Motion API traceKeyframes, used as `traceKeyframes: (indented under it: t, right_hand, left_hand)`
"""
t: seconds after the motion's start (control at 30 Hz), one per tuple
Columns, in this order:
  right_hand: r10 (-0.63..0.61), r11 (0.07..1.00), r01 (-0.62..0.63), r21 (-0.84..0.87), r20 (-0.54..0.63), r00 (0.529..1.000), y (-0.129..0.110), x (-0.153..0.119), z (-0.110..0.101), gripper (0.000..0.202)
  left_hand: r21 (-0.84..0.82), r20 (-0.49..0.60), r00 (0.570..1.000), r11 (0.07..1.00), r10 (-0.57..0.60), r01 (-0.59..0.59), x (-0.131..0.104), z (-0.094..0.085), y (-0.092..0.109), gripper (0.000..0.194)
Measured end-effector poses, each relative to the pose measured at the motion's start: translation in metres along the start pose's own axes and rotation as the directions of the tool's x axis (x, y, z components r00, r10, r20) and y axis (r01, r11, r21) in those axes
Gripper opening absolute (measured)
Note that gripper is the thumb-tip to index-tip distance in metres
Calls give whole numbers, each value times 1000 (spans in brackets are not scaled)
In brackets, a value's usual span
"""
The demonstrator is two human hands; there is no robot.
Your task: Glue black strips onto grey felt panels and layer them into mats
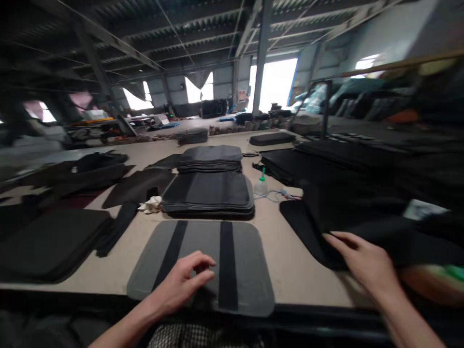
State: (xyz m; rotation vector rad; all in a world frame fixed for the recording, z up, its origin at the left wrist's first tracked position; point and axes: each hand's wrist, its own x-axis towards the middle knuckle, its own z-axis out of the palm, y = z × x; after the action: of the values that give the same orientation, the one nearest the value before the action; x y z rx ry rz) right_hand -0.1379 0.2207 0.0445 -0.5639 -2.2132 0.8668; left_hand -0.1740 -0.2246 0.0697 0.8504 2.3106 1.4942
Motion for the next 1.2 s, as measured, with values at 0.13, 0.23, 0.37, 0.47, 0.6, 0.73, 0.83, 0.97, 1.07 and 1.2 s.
traceKeyframes:
  t: [0.13, 0.23, 0.37, 0.47, 0.6, 0.73, 0.83, 0.97, 1.07, 1.2]
  right_hand:
    - [-36, 998, 31, 56, 92, 995, -46, -55, 5, 43]
    - [-124, 990, 110, 85, 173, 977, -82, -99, 35, 29]
    - [-355, 931, 312, 189, 266, 896, -128, -154, 53, 20]
    - [-462, 883, 372, 288, 389, 797, -144, -169, 45, 26]
    - [-233, 972, 221, 80, 457, 859, -115, -131, 23, 20]
    - [117, 940, -23, -340, 259, 959, -48, -57, 6, 25]
    - [299, 854, -195, -482, 147, 943, -4, -19, 3, 35]
    - [437, 775, -325, -541, 88, 895, 29, 0, 4, 50]
    - [505, 768, -394, -504, 101, 857, 39, 4, -2, 51]
    - [505, 842, -423, -335, 214, 836, 37, -3, -18, 46]
  left_hand:
    - [-392, 122, 973, 891, -197, 229, 22, 28, 3, 46]
    - [-637, 227, 935, 685, -271, 353, 40, 55, 7, 65]
    - [-725, 303, 905, 544, -299, 422, 53, 82, 16, 67]
    - [-678, 221, 914, 620, -341, 395, 57, 87, 15, 54]
    - [-625, 197, 903, 661, -382, 416, 57, 80, 7, 52]
    - [-624, 227, 921, 678, -317, 387, 55, 74, 0, 56]
    - [-601, 230, 918, 695, -323, 395, 54, 72, -3, 57]
    - [-583, 221, 921, 713, -322, 390, 55, 67, -5, 58]
    - [-568, 170, 936, 746, -307, 348, 59, 61, -9, 63]
    - [-479, 28, 959, 839, -281, 259, 61, 44, -19, 61]
